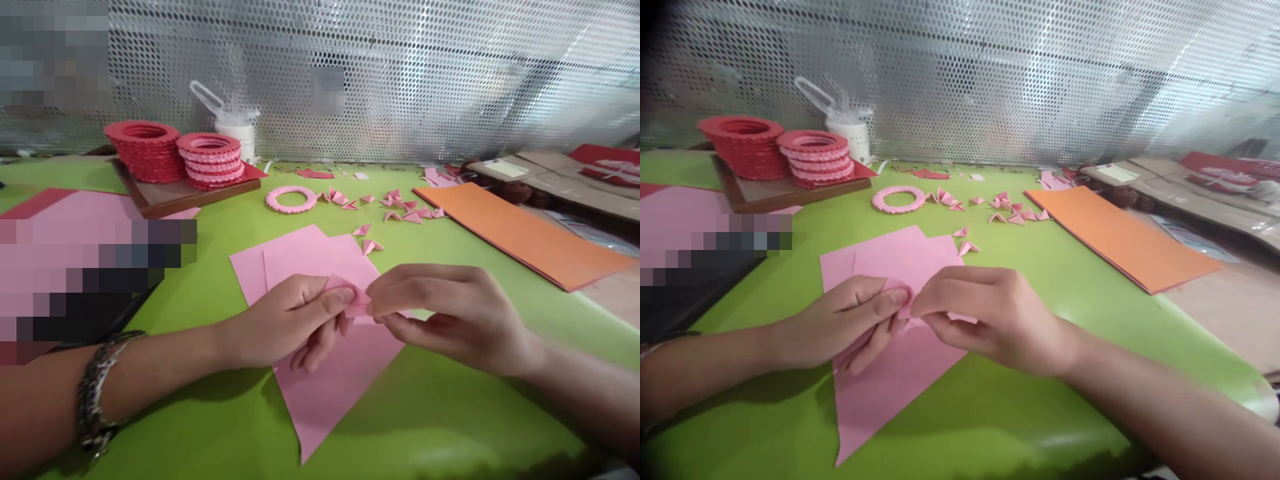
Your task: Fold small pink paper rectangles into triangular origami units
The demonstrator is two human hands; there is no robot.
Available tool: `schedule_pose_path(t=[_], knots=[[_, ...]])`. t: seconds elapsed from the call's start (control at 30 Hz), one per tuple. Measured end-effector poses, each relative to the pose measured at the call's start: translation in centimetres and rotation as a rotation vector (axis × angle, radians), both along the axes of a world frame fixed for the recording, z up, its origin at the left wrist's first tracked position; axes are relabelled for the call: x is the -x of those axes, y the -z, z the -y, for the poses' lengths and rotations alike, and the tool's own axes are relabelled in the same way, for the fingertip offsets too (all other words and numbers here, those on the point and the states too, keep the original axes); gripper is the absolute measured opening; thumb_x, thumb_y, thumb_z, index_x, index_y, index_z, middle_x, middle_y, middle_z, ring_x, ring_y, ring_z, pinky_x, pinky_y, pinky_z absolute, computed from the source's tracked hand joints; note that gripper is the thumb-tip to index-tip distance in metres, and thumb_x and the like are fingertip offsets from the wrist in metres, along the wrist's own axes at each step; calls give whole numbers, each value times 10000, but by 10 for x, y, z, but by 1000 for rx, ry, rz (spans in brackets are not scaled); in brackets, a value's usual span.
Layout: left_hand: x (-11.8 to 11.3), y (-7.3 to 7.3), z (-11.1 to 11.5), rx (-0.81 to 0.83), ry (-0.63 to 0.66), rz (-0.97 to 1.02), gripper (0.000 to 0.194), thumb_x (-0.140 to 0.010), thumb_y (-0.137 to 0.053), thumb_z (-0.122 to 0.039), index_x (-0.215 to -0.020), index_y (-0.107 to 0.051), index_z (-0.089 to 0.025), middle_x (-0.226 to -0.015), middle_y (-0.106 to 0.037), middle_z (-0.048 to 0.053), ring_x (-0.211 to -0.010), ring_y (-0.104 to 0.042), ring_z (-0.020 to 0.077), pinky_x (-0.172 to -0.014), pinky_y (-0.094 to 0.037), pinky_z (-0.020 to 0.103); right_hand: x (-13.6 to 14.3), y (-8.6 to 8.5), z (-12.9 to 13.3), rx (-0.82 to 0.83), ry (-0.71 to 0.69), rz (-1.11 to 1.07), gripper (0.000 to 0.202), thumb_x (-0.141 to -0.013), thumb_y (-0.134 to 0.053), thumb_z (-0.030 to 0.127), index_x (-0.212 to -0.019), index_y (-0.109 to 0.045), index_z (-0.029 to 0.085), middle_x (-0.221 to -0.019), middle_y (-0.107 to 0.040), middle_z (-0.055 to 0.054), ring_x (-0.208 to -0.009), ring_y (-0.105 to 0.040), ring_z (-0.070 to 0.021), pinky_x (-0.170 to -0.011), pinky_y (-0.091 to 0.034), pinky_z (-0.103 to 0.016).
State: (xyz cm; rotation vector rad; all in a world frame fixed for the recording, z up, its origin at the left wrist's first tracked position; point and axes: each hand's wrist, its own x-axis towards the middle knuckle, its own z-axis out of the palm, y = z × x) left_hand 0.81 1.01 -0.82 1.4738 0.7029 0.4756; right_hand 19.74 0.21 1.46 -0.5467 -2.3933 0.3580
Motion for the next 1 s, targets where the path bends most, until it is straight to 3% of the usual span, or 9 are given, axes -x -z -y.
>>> schedule_pose_path(t=[0.27,0.57,0.7,0.87,1.0], knots=[[2,-1,-3,28,105,41,370,-904,-279,-329,-657,-492,-153,-321,-414,-79,-299,-328,50,-372,-306,154,-3,-1,-4,-31,-68,25,127,-762,-564,44,-868,-581,112,-811,-639,-69,-784,-602,-97,-686,-500,-194],[1,-4,0,69,202,66,356,-928,-226,-242,-798,-536,-127,-452,-470,-50,-385,-392,43,-403,-347,116,5,5,0,395,116,-127,53,-780,-552,158,-735,-551,131,-608,-611,-9,-551,-569,-91,-519,-465,-207],[0,-4,1,12,219,12,333,-920,-242,-231,-765,-514,-119,-525,-504,-29,-395,-393,38,-389,-348,118,8,7,4,478,159,-177,67,-765,-546,152,-707,-513,142,-570,-563,12,-514,-533,-87,-485,-437,-208],[-1,-4,1,-84,224,-65,354,-910,-265,-216,-673,-506,-111,-589,-545,-7,-433,-422,32,-428,-365,123,9,8,4,457,168,-172,80,-767,-496,85,-751,-471,160,-565,-524,40,-503,-499,-68,-471,-407,-182],[-1,0,1,-89,115,-24,202,-869,-400,-234,-715,-492,-139,-645,-554,-32,-458,-482,33,-434,-391,127,8,8,5,289,184,-124,125,-743,-494,28,-749,-480,152,-616,-526,29,-536,-485,-59,-490,-409,-165]])
